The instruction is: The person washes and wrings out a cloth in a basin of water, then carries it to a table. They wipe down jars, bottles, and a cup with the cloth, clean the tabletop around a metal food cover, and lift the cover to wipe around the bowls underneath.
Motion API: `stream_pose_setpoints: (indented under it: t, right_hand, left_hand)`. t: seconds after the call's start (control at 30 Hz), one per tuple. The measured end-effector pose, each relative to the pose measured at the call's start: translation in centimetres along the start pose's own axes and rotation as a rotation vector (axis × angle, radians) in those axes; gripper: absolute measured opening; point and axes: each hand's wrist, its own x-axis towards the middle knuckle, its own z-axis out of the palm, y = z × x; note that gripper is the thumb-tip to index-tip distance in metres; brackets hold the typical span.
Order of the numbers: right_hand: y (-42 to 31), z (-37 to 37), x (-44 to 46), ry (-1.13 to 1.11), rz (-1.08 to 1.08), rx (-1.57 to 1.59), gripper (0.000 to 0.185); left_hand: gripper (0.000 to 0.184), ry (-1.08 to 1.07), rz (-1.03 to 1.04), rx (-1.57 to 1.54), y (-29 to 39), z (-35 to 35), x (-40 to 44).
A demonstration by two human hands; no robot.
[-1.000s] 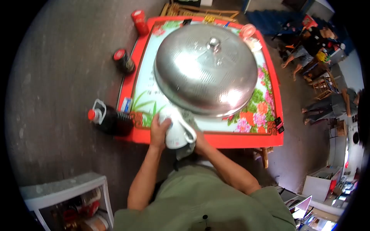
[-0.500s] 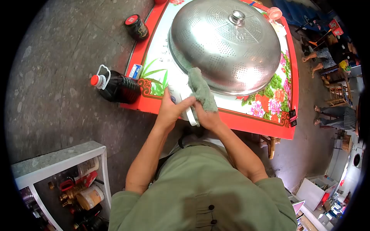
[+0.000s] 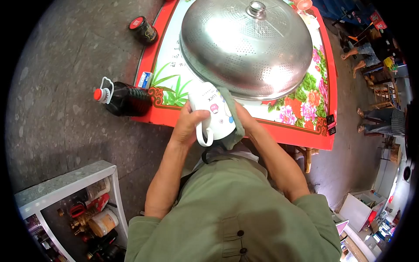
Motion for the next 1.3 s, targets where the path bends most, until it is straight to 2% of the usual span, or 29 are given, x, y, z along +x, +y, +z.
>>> stream_pose_setpoints:
  t: [0.07, 0.13, 0.2, 0.27, 0.33, 0.4, 0.43, 0.47, 0.53, 0.6, 0.7, 0.77, 0.8, 0.87, 0.93, 1.0, 1.07, 1.13, 1.2, 1.23, 1.3]
  right_hand:
    - [0.5, -0.5, -0.6, -0.042, -0.055, 0.081, 0.051]
    - [0.1, -0.4, -1.2, -0.125, -0.049, 0.288, 0.049]
    - [0.7, -1.5, -0.9, -0.084, -0.090, 0.347, 0.046]
    - [0.6, -2.4, -1.1, -0.022, -0.117, 0.344, 0.045]
    - [-0.4, -1.9, -2.5, 0.045, -0.116, 0.366, 0.042]
    - [-1.3, -0.9, -3.8, 0.236, -0.198, 0.105, 0.036]
    - [-0.7, -1.3, -3.4, 0.150, -0.382, -0.027, 0.036]
    - [-0.4, -1.2, -3.5, 0.143, -0.377, -0.026, 0.036]
    - [-0.4, -0.2, -4.3, 0.106, -0.688, -0.505, 0.041]
    - [-1.3, 0.4, -5.1, 0.065, -0.693, -0.544, 0.038]
    - [-2.9, 0.8, -5.2, 0.052, -0.759, -0.844, 0.038]
    - [-4.6, 1.3, -4.6, -0.050, -0.950, -0.914, 0.043]
    - [-5.5, 1.8, -4.9, -0.052, -0.949, -0.916, 0.043]
    - [-7.3, 3.2, -5.6, -0.217, -0.762, -0.789, 0.040]
    - [-8.2, 3.9, -5.8, -0.185, -0.741, -0.851, 0.034]
    - [-9.0, 4.4, -5.5, -0.232, -0.946, -1.123, 0.029]
    - [-8.9, 4.1, -4.8, -0.197, -1.026, -1.149, 0.025]
    - [-8.5, 3.5, -3.8, -0.142, -1.167, -1.245, 0.026]
    - [-8.4, 3.1, -3.8, -0.119, -1.161, -1.184, 0.026]
    - [-8.4, 3.0, -3.8, -0.097, -1.153, -1.120, 0.026]
    - [-8.4, 2.9, -3.8, -0.070, -1.139, -1.173, 0.025]
  left_hand:
    - [0.061, 0.046, 0.138, -0.033, -0.2, 0.6, 0.3]
    - [0.065, 0.006, 0.135, -0.015, -0.5, 0.6, 0.6]
    - [0.067, 0.013, 0.202, 0.293, -0.8, 0.9, 1.1]
    - [0.064, -0.048, 0.166, 0.351, -0.3, 1.4, 1.0]
    - [0.057, 0.017, 0.084, 0.412, 0.7, 3.1, 0.2]
    - [0.054, 0.103, 0.036, 0.346, 0.3, 3.9, -0.9]
    - [0.054, 0.099, 0.073, 0.392, -0.2, 3.7, -1.1]
    - [0.055, 0.094, 0.107, 0.438, -0.5, 3.6, -1.2]
    - [0.056, 0.152, 0.097, 0.424, 0.3, 3.8, -1.2]
    - [0.054, 0.109, 0.191, 0.581, 0.5, 3.7, -1.1]
    - [0.059, 0.114, 0.132, 0.550, 1.5, 3.6, -1.0]
    - [0.063, 0.095, 0.112, 0.559, 1.7, 3.5, -0.8]
    - [0.064, 0.013, 0.140, 0.566, 1.5, 3.3, -0.8]
    - [0.065, -0.064, 0.175, 0.575, 1.6, 3.2, -0.9]
    - [0.067, -0.196, 0.084, 0.560, 1.8, 3.5, -1.1]
    - [0.068, -0.190, 0.064, 0.553, 1.2, 3.4, -1.2]
    - [0.068, -0.175, 0.025, 0.545, 0.6, 3.3, -1.0]
    - [0.063, -0.135, 0.084, 0.556, 0.3, 3.4, -0.8]
    - [0.058, -0.123, 0.022, 0.735, 0.4, 3.4, -0.5]
    - [0.056, -0.086, 0.075, 0.713, -0.2, 3.6, -0.5]
    - [0.056, -0.079, 0.037, 0.681, -0.7, 3.7, -0.4]
